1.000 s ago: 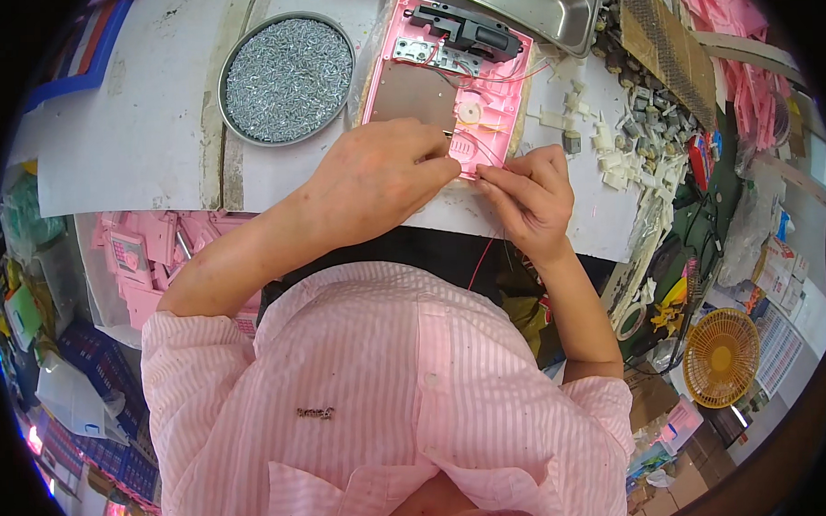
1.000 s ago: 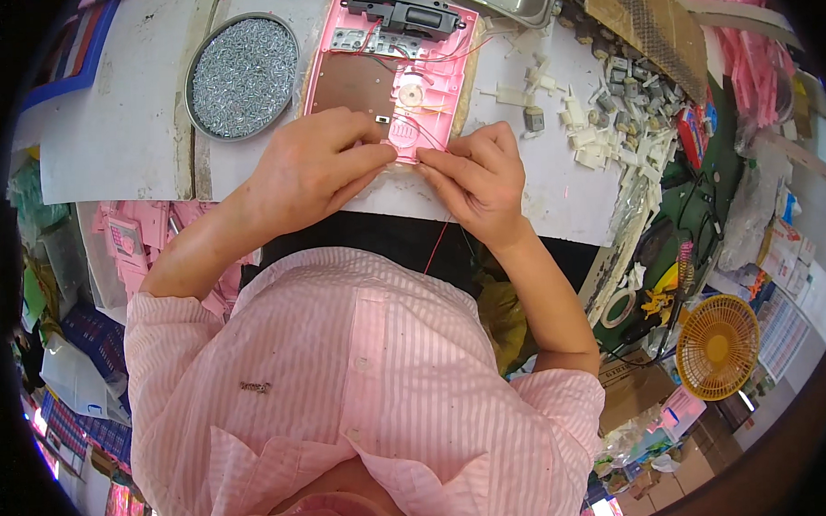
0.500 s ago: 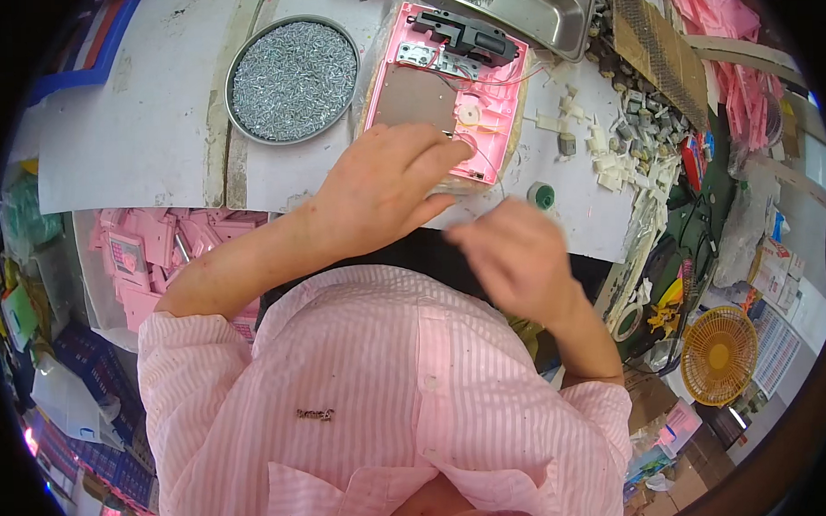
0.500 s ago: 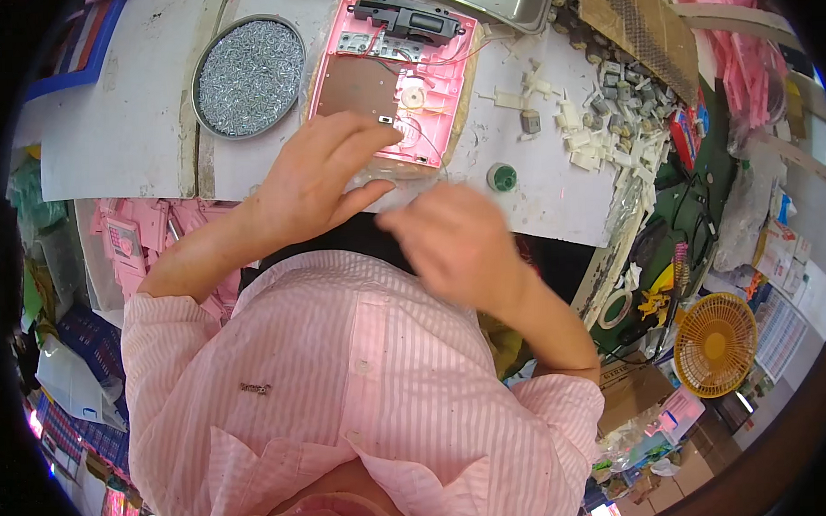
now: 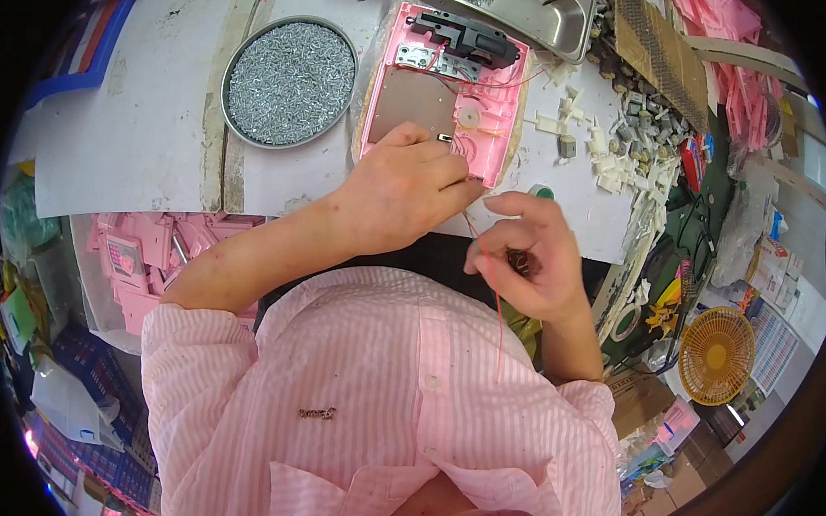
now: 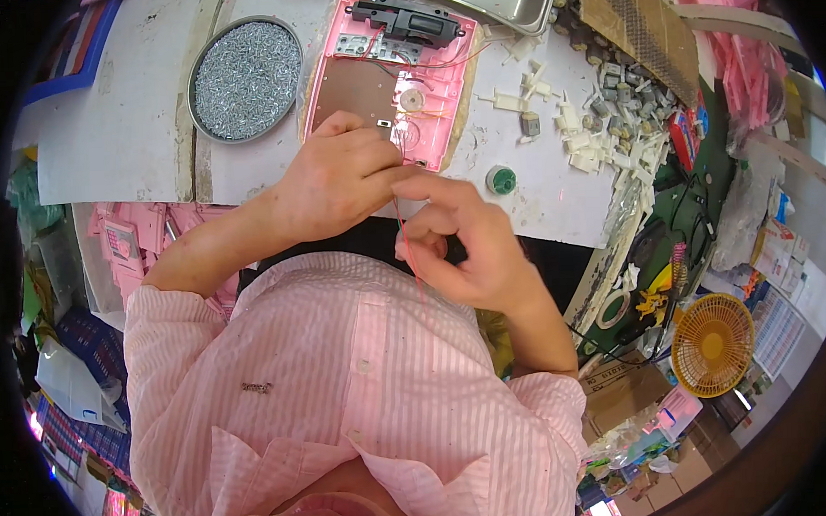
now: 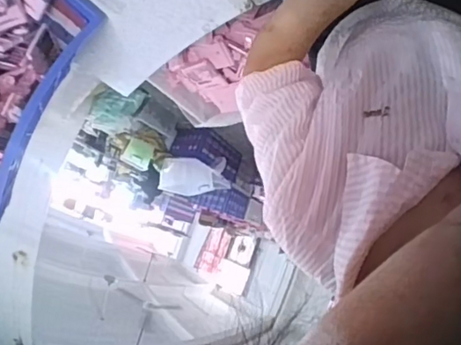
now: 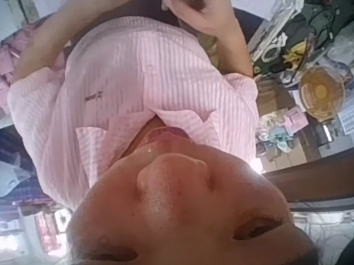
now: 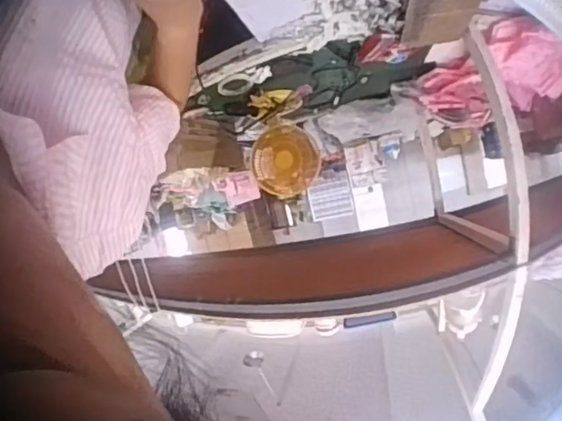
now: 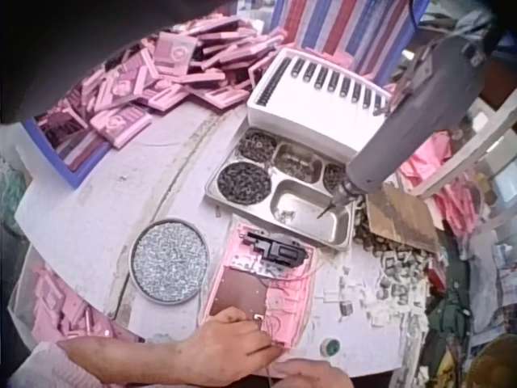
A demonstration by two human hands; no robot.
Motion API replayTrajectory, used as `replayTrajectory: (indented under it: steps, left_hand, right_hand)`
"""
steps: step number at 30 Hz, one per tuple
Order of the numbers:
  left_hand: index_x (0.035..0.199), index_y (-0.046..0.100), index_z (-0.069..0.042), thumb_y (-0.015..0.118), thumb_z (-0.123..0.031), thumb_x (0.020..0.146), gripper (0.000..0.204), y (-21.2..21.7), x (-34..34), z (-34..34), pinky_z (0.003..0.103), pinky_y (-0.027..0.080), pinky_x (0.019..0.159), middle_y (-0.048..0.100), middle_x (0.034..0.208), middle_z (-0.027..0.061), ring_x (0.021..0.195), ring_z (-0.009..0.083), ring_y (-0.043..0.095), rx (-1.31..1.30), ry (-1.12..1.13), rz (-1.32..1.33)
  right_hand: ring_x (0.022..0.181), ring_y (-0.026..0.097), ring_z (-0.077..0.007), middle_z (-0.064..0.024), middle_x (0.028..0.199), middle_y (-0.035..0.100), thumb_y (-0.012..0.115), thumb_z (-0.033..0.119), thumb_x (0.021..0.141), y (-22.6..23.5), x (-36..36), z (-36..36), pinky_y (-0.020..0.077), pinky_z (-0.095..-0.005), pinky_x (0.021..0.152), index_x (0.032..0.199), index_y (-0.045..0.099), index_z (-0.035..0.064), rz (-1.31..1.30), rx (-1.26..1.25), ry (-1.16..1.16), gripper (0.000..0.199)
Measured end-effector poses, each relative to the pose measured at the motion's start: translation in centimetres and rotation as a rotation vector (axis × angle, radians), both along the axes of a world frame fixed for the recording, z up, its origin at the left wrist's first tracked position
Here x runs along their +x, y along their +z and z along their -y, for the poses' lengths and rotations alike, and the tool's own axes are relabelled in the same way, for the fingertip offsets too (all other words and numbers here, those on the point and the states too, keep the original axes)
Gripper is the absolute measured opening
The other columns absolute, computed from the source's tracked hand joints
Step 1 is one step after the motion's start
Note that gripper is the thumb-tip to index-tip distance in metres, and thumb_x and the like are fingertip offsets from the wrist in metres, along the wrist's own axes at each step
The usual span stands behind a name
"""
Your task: Assembling the internal components and casing of pink toy calculators.
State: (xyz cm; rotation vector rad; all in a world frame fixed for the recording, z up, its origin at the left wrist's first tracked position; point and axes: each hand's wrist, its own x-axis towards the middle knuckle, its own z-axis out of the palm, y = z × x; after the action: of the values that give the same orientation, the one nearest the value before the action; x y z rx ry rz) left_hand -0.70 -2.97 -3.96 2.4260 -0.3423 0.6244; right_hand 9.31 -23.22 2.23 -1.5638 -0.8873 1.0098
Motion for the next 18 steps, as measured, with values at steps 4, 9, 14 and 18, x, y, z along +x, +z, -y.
replayTrajectory:
  steps: [4, 9, 14, 18]
  left_hand:
    - [0.103, 0.07, -0.01, 0.067, -0.014, 0.074, 0.029, -0.2, -0.5, 0.0, 0.035, 0.043, 0.075, 0.065, 0.094, 0.0005, 0.081, 0.0172, 0.062, 0.008, -0.015, 0.02]
    - [0.097, 0.071, -0.01, 0.073, -0.013, 0.073, 0.024, 0.5, -2.0, -1.5, 0.035, 0.044, 0.068, 0.064, 0.086, 0.0014, 0.074, 0.0176, 0.062, 0.001, 0.026, -0.001]
    - [0.083, 0.065, -0.01, 0.077, -0.013, 0.079, 0.014, 0.8, -3.4, -3.6, 0.038, 0.047, 0.057, 0.055, 0.076, 0.0046, 0.066, 0.0244, 0.06, -0.101, 0.4, -0.097]
    - [0.08, 0.061, -0.009, 0.074, -0.013, 0.082, 0.013, 0.7, -5.2, -4.4, 0.04, 0.05, 0.058, 0.053, 0.076, 0.0072, 0.066, 0.0266, 0.06, -0.105, 0.44, -0.247]
  right_hand:
    - [0.098, 0.057, -0.0288, -0.0075, 0.105, 0.066, 0.075, 0.02, 0.077, -1.8, 3.7, -3.4, 0.0469, -0.038, 0.083, 0.118, 0.07, 0.0078, 0.902, 0.13, 0.053, 0.043]
    - [0.098, 0.054, -0.0286, -0.0055, 0.104, 0.064, 0.076, 0.029, 0.077, -3.9, 2.9, -3.7, 0.0416, -0.0402, 0.091, 0.116, 0.072, 0.0124, 0.959, 0.087, 0.112, 0.043]
    - [0.099, 0.054, -0.025, -0.0017, 0.102, 0.065, 0.076, 0.025, 0.078, -1.4, 1.7, -5.1, 0.0365, -0.0439, 0.096, 0.115, 0.073, 0.0152, 1.031, -0.054, 0.123, 0.039]
    - [0.1, 0.054, -0.0228, -0.0004, 0.101, 0.064, 0.075, 0.02, 0.078, -3.1, -0.8, -6.9, 0.0363, -0.0449, 0.092, 0.112, 0.072, 0.0137, 1.143, 0.049, 0.019, 0.034]
